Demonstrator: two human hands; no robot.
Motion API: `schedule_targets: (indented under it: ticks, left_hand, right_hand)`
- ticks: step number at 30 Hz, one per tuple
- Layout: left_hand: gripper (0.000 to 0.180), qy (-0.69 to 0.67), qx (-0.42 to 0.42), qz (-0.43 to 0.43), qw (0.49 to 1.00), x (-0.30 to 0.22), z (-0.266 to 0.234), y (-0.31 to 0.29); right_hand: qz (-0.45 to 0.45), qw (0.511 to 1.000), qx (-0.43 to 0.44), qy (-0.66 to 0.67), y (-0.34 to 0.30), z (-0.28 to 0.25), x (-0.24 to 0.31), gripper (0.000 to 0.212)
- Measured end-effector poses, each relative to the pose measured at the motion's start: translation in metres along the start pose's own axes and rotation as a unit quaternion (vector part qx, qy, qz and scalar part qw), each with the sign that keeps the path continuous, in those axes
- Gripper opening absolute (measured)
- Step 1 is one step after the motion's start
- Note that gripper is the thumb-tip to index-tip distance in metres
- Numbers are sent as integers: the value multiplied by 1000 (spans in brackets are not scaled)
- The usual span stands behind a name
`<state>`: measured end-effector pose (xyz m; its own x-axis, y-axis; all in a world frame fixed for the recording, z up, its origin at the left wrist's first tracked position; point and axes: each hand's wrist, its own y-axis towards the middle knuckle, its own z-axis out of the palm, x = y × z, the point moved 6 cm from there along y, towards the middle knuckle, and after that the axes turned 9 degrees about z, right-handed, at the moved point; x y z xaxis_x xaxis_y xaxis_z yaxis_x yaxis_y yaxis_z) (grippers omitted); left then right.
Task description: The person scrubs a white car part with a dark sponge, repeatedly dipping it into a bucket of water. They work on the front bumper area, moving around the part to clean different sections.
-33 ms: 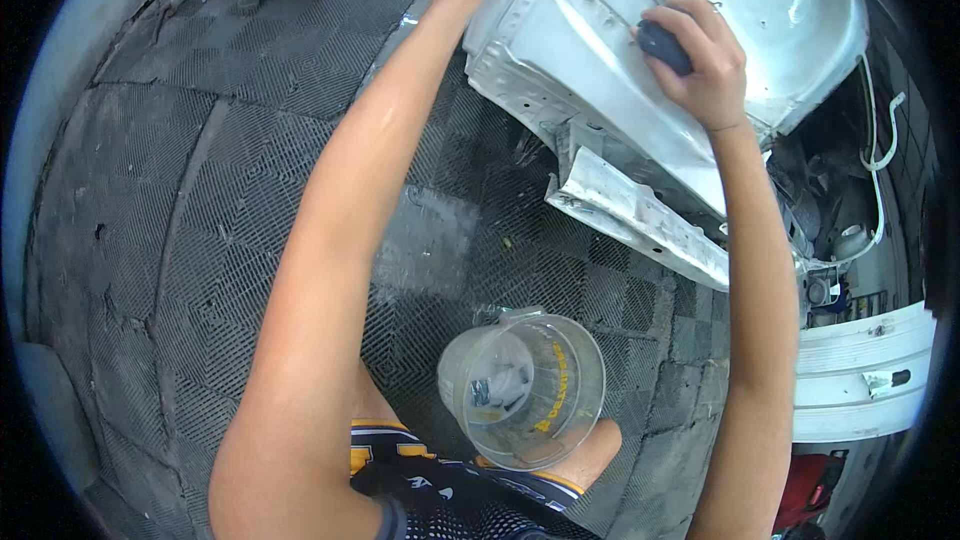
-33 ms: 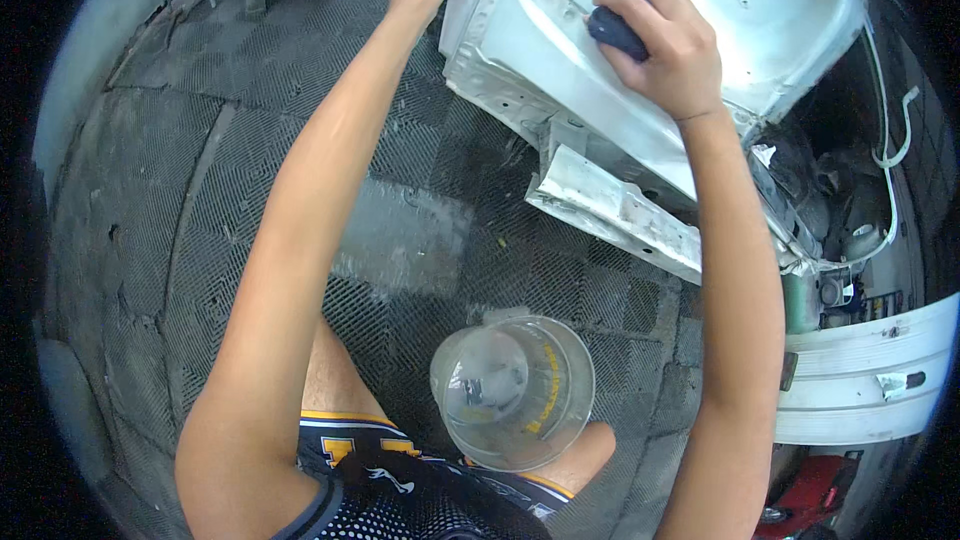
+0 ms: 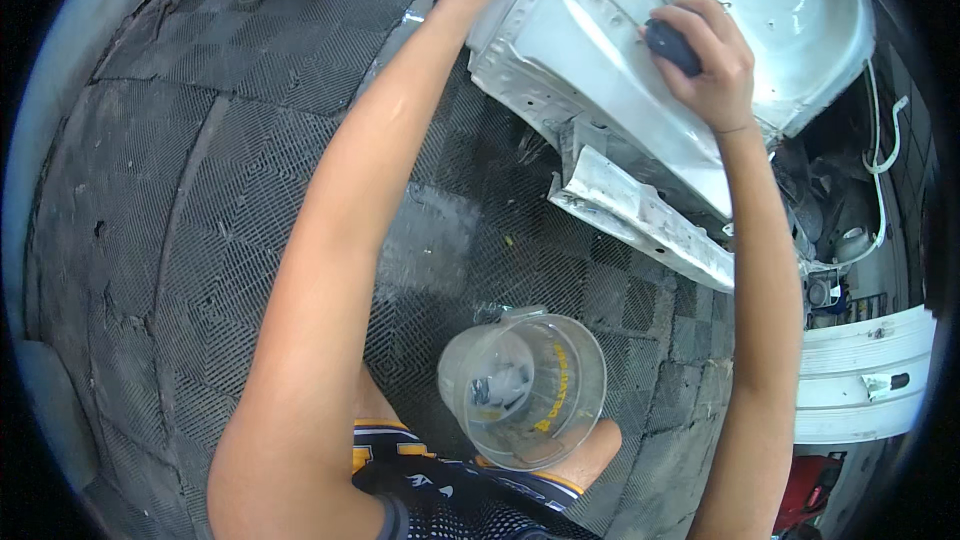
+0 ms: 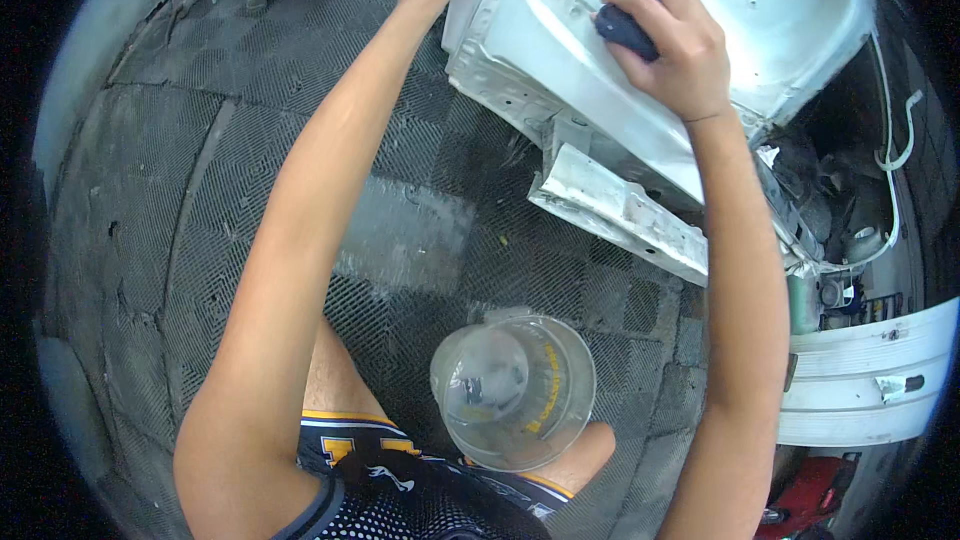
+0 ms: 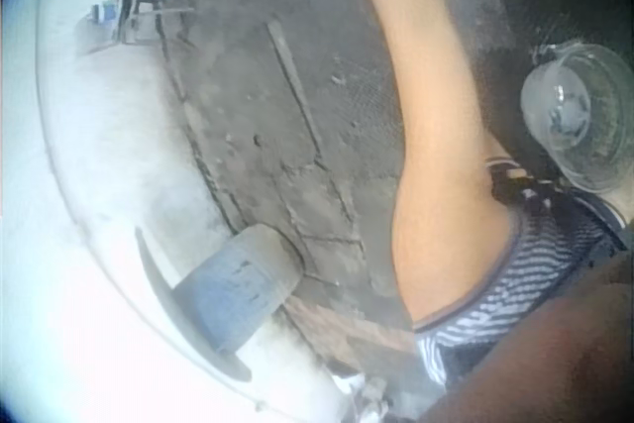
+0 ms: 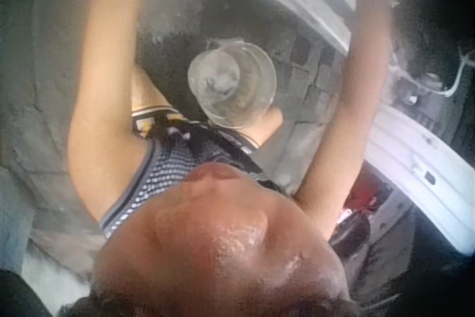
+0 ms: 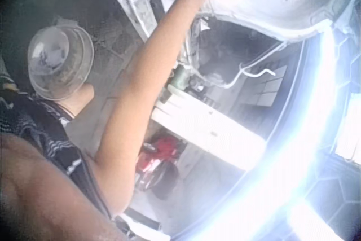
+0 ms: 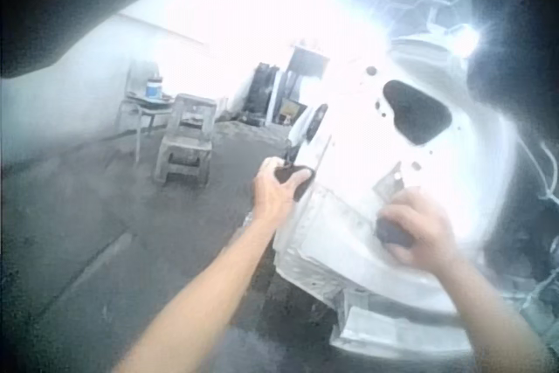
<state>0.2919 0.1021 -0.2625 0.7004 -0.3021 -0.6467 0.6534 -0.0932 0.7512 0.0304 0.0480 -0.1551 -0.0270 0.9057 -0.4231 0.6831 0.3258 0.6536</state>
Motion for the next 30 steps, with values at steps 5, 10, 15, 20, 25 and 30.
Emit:
schedule_targets:
  ticks: [5,10,15,20,25,30]
  left_hand:
    - [33,73,26,135,988,29,16,-58]
    - [37,126,82,252,956,95,-14,-135]
    - [32,146,78,-41,985,141,-70,-145]
    - [25,-198,-220,-440,848,91,-36,-139]
    - [47,-94,-94,-87,987,-26,51,-51]
    - [62,-12,-85,-140,986,1,55,-135]
  right_hand:
    - [0,999,26,19,-7,-4,-2,39]
    - [-24,1000,15,-6,-3,-6,-2,35]
    - [-20,999,10,-34,-2,-3,-3,36]
    - [-5,999,19,-28,-8,-4,-6,40]
    - [1,1000,16,-16,-3,-4,-4,41]
    - [-3,1000,8,-2,-1,-2,0,40]
